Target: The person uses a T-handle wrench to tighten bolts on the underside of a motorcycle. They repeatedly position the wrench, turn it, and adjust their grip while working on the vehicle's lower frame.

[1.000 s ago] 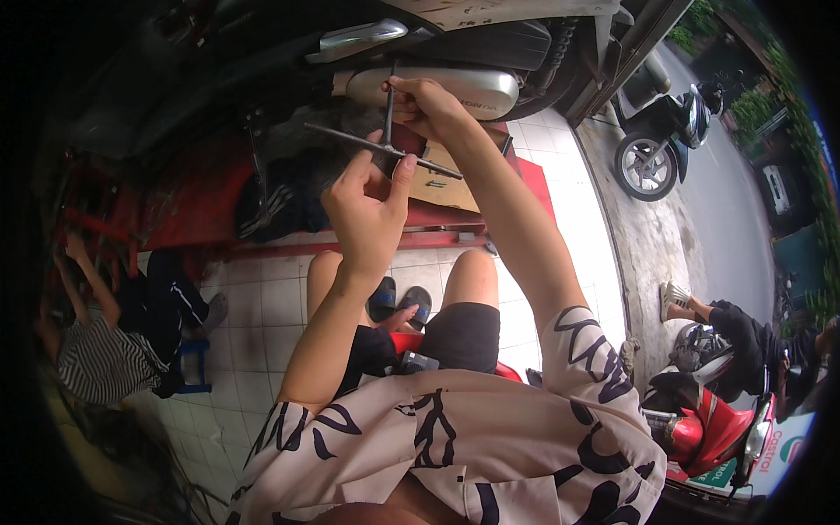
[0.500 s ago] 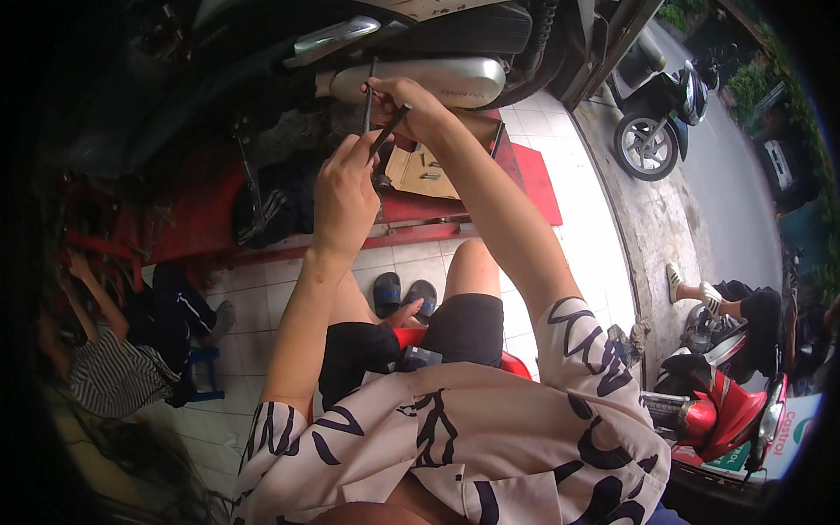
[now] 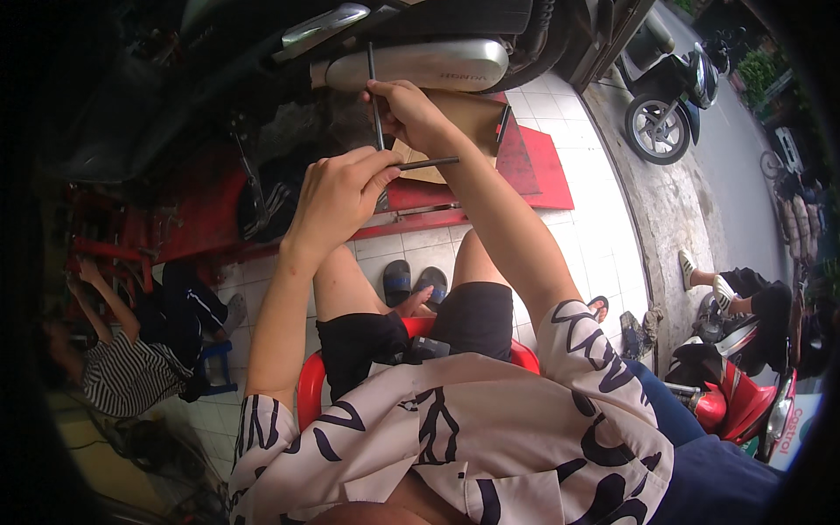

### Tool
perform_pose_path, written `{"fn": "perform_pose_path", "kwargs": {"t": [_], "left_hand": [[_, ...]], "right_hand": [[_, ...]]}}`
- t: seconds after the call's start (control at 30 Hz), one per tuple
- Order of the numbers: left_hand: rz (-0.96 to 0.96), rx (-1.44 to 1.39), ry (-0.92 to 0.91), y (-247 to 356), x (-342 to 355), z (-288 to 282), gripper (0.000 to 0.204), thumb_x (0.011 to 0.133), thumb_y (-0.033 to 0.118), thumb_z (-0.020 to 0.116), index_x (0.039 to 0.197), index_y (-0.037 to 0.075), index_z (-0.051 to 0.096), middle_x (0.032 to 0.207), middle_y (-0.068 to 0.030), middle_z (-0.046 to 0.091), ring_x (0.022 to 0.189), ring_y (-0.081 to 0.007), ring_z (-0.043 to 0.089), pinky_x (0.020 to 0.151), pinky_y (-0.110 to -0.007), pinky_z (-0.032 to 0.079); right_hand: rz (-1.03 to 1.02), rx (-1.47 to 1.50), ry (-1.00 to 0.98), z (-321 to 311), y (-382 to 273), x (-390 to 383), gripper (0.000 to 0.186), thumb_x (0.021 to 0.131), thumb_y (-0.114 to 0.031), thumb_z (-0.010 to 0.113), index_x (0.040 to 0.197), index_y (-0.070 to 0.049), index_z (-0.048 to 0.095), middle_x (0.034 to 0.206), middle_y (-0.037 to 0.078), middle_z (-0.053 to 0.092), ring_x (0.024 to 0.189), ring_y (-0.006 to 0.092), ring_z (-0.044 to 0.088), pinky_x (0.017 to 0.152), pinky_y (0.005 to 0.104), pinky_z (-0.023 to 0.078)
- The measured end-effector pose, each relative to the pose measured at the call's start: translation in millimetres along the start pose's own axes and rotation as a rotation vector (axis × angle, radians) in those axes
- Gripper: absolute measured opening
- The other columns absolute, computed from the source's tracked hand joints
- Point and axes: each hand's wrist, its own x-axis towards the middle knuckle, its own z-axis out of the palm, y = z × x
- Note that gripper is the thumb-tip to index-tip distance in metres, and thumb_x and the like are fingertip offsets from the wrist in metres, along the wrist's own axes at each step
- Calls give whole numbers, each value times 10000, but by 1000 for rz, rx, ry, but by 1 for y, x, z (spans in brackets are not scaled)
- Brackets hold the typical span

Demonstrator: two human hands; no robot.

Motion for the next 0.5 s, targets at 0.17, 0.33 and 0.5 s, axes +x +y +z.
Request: {"fn": "perform_pose_path", "kwargs": {"t": [0.17, 0.33, 0.5], "left_hand": [[-11, -73, 85, 1, -2, 4, 113, 861, 148, 670, 922, 53, 683, 781, -121, 643, 679, -346, 623, 574, -388, 481], [-45, -166, 155, -4, -6, 22, 108, 874, 135, 664, 927, 42, 678, 785, -129, 649, 648, -332, 615, 562, -365, 470], [-53, -260, 262, -7, -5, 33, 97, 884, 113, 654, 927, 29, 674, 797, -148, 660, 633, -327, 611, 564, -354, 464]], "right_hand": [[-23, 39, -26, -4, 6, -2, 297, 1018, -233, 459, 827, -41, 580, 585, -43, 384, 512, 81, 284, 491, 258, 264], [-43, -10, 8, -3, 8, 3, 294, 1011, -208, 448, 824, -19, 573, 592, -35, 409, 502, 74, 295, 461, 262, 235], [-70, -260, 128, -2, 5, 15, 301, 1006, -202, 438, 811, -11, 566, 591, -32, 411, 478, 78, 302, 429, 277, 213]]}}
